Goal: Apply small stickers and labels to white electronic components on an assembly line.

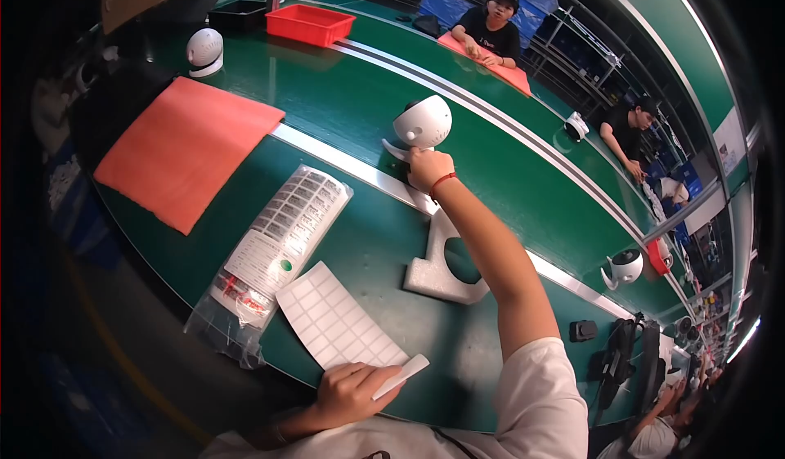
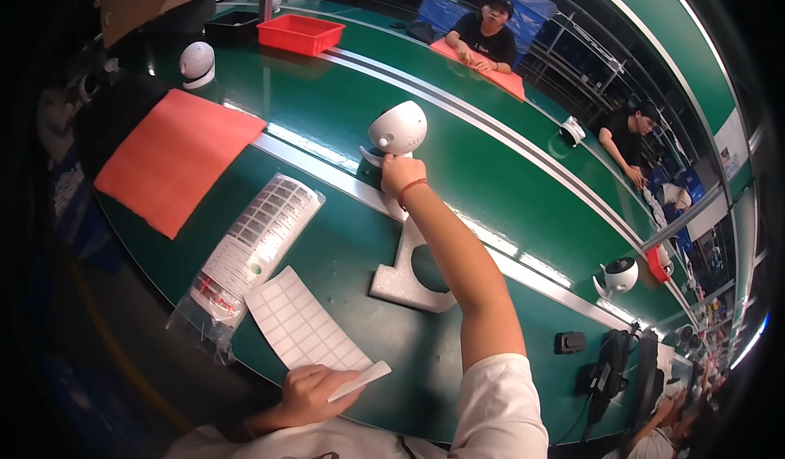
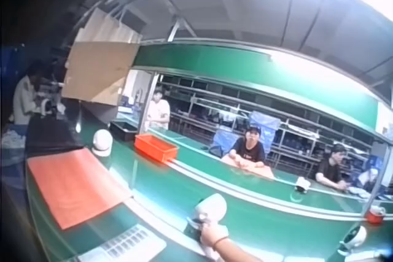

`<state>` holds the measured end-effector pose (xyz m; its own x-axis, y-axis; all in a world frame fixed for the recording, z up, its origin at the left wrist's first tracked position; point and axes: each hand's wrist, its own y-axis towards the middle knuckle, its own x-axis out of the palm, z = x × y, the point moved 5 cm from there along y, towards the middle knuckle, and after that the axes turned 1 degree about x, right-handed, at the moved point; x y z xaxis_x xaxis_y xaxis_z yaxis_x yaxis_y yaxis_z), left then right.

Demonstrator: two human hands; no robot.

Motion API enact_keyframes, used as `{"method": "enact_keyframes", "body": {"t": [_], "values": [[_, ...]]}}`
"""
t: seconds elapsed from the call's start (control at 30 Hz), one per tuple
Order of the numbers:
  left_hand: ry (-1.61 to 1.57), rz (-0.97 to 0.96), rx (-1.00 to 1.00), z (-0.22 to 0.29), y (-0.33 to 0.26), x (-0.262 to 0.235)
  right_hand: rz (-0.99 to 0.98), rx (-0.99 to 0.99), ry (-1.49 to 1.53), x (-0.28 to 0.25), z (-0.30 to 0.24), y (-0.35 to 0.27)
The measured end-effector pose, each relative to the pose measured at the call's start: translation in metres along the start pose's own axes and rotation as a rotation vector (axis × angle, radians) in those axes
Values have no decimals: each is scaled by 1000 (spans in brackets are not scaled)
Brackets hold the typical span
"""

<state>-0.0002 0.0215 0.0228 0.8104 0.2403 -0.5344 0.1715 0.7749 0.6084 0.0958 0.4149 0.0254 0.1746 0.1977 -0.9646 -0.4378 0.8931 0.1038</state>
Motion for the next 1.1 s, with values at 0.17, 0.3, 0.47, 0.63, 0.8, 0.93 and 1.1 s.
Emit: {"method": "enact_keyframes", "body": {"t": [0.17,0.3,0.47,0.63,0.8,0.93,1.1], "values": [[-6,3,10,0,-2,1,286,63,-9,-23,21,-31],[13,1,8,4,-4,0,393,2,72,-68,47,-74],[-10,23,4,-2,-6,4,360,-59,476,-104,77,-162],[-26,23,-39,4,-3,0,319,-59,1011,-139,80,-251],[-150,61,-84,-3,2,2,181,-67,935,-125,74,-282],[-301,77,-138,-1,0,-7,17,90,907,-104,78,-278],[-753,117,-483,-13,1,-12,528,188,532,-132,57,-299]]}}
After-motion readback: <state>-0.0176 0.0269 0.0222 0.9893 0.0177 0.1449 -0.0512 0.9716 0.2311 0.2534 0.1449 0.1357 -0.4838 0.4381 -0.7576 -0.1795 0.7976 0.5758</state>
